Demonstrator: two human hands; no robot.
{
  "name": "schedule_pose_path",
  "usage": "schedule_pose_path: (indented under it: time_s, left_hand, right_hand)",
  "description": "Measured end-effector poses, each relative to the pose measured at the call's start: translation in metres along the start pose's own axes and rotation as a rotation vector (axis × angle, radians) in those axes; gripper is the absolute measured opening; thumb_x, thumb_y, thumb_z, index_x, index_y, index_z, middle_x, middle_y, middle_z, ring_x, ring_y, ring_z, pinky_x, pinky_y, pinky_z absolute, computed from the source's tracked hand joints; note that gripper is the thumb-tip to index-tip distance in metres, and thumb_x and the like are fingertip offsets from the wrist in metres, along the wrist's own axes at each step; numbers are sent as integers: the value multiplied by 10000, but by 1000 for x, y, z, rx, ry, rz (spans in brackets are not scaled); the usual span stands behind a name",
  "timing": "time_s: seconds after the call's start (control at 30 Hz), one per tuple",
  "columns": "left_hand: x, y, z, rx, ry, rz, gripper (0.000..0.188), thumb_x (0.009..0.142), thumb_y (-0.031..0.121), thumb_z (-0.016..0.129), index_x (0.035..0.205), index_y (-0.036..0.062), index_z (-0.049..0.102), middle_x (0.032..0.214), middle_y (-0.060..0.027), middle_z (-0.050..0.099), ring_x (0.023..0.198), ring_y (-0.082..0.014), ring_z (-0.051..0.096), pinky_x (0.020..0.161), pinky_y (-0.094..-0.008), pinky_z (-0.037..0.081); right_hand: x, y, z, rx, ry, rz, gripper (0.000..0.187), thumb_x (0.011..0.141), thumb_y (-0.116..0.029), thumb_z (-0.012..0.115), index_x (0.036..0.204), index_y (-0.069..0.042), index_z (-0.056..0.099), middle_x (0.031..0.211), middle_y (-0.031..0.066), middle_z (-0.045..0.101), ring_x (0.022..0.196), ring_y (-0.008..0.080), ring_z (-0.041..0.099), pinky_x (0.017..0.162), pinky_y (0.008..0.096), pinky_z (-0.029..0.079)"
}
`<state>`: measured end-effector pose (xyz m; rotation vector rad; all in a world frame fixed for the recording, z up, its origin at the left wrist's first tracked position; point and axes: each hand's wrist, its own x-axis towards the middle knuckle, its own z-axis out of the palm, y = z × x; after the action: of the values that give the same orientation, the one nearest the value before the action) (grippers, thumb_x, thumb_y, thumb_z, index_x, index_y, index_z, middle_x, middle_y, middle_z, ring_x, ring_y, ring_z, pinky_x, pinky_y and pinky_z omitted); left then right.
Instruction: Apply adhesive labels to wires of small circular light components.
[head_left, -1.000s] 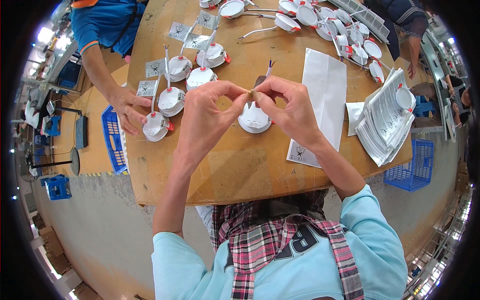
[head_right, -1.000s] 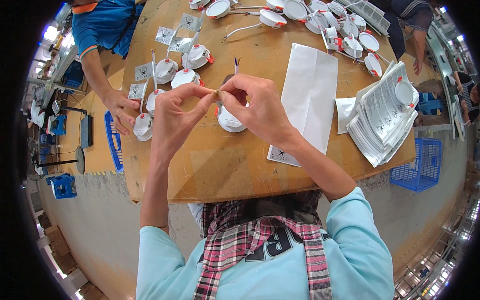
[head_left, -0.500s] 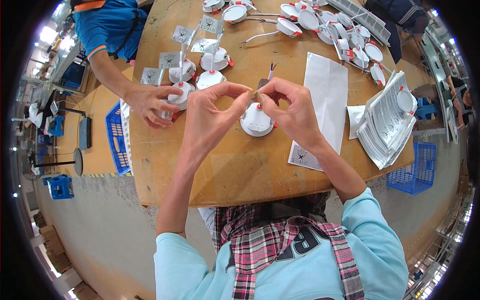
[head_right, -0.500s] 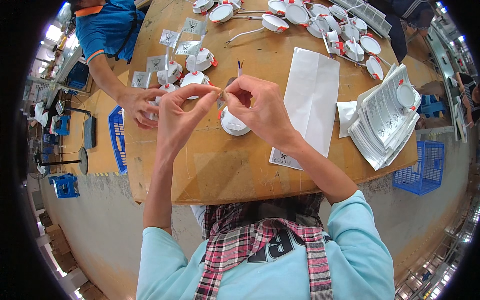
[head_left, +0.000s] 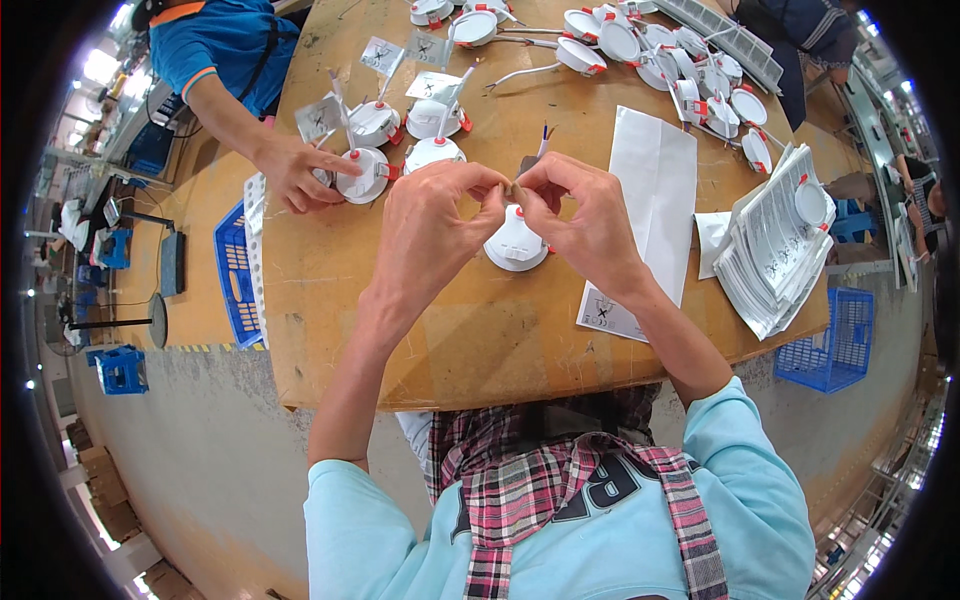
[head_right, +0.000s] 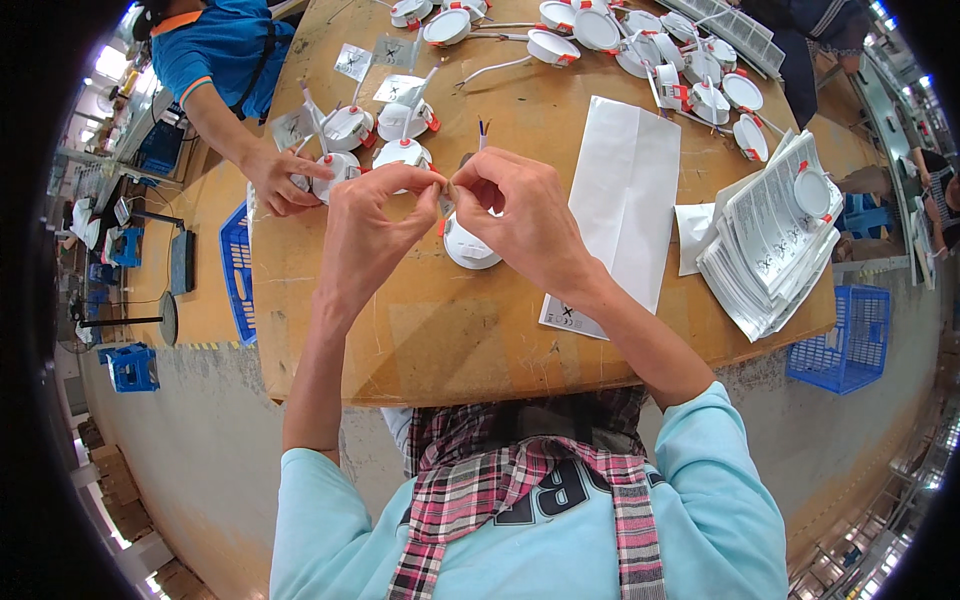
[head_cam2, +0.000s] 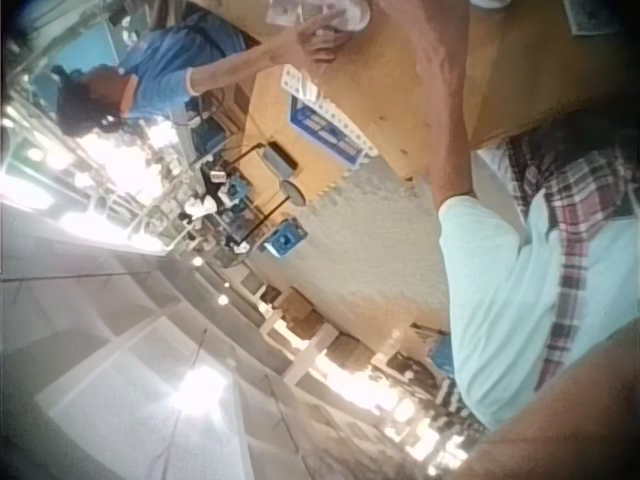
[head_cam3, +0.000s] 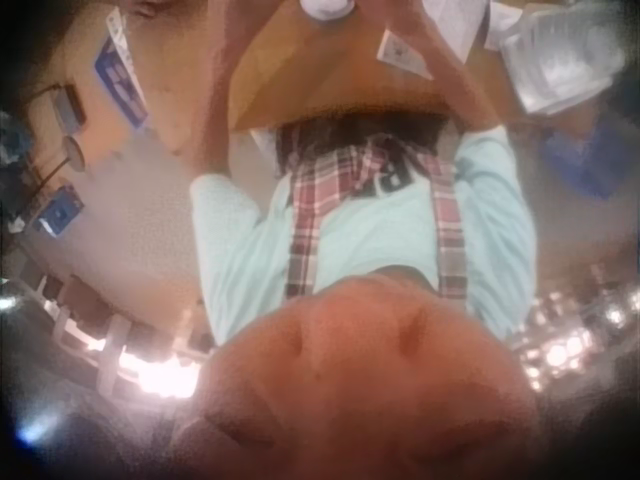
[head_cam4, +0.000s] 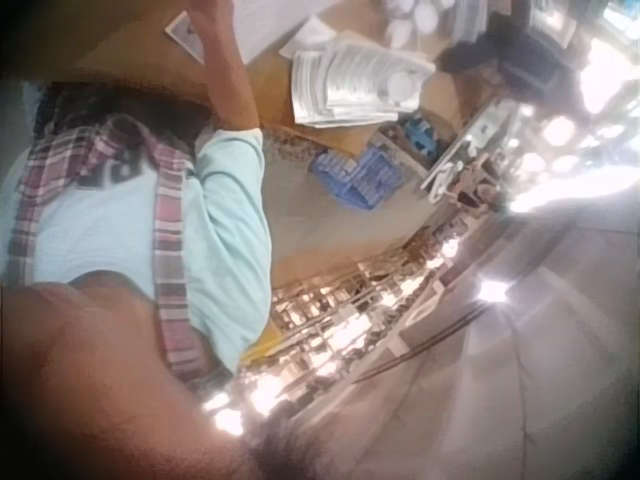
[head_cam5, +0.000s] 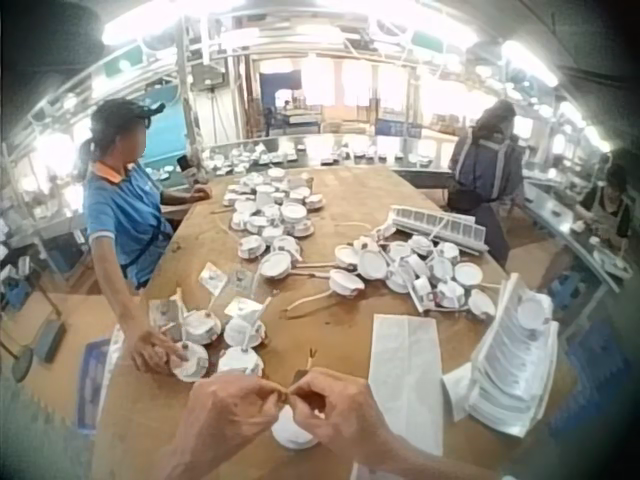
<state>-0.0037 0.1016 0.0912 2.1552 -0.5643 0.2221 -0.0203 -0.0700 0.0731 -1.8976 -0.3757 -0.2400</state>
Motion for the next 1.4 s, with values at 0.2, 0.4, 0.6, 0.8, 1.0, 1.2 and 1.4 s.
schedule_pose_path:
  time_s: [0.2,0.4,0.6,0.8,1.0,1.2,1.4]
  left_hand:
    - [4,-1,-8,-54,-31,-91,107,816,39,640,886,-20,696,827,-81,708,776,-124,662,692,-260,503]
    - [-3,13,-2,105,-19,35,103,790,45,668,875,-1,703,804,-91,698,732,-161,660,696,-281,500]
    - [-1,10,2,224,-16,53,97,770,42,673,857,-1,683,802,-100,683,719,-189,652,682,-302,501]
    - [0,7,2,154,-36,-49,105,803,52,644,876,-21,658,806,-99,688,729,-165,655,679,-286,500]
    - [2,6,-2,49,-72,-148,110,834,54,610,876,-38,652,773,-68,677,744,-105,635,685,-250,489]
    - [2,5,-3,-206,-97,-253,125,863,78,598,877,-32,656,782,-45,668,758,-80,611,700,-236,479]
    - [1,18,-4,-205,-146,-258,127,866,89,602,857,-27,653,779,-47,667,742,-70,600,656,-223,466]
  right_hand:
    - [-1,2,-5,14,15,-9,68,801,-33,641,805,23,603,704,70,601,593,132,548,558,270,448]
    - [0,-2,-5,-46,-4,-20,74,802,-27,644,813,32,600,729,78,599,612,147,563,568,275,458]
    - [-1,-1,-5,-62,-30,-35,78,791,-4,654,819,39,595,776,92,597,667,168,612,604,276,497]
    - [-4,3,-5,-45,14,-79,71,781,7,645,806,37,585,769,81,587,643,154,587,587,269,480]
    - [-5,9,-12,0,-6,-76,46,775,29,622,792,26,580,744,69,571,621,143,546,574,267,454]
    - [-6,15,-11,369,-6,103,130,839,-87,604,832,42,618,763,63,634,679,122,572,603,271,462]
    - [-5,1,-15,121,-123,166,194,866,-156,619,853,37,638,764,59,651,687,107,577,621,263,469]
